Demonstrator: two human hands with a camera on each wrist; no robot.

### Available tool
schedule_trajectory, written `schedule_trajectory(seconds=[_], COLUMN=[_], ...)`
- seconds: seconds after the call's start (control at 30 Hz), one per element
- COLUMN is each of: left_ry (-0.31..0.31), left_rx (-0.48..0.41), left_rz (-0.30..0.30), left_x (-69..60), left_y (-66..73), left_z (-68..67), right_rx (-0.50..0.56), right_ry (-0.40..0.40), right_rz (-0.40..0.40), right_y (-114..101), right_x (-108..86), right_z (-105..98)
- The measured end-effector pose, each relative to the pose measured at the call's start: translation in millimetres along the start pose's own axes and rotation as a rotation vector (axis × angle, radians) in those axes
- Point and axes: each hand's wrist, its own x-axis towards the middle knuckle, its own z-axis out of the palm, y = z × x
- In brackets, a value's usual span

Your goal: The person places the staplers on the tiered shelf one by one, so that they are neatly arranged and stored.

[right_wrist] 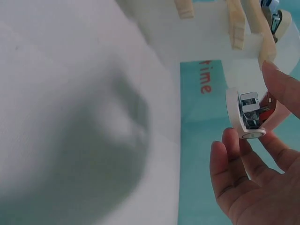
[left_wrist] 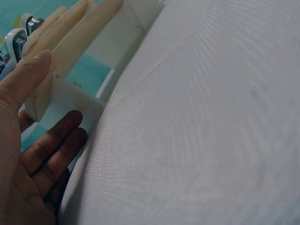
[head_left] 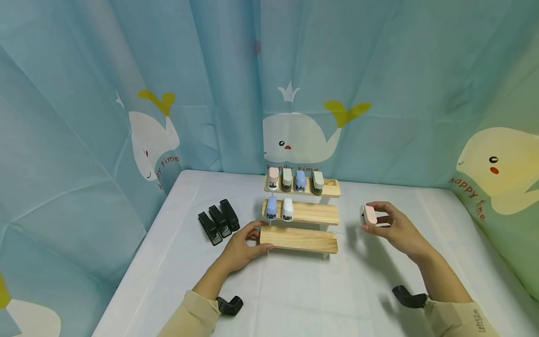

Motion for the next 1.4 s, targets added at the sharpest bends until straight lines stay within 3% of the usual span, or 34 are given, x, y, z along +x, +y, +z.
schedule_trajectory(seconds=[1.4], left_ry=[-0.008], left_rx=[0.016], left_rz=[-0.008], left_x=[1.5], left_y=[-1.6], left_z=[-0.8], right_rx=[0.049], right_ry=[-0.036], right_rz=[-0.049], right_y=[-64], right_x=[3.6], right_z=[36])
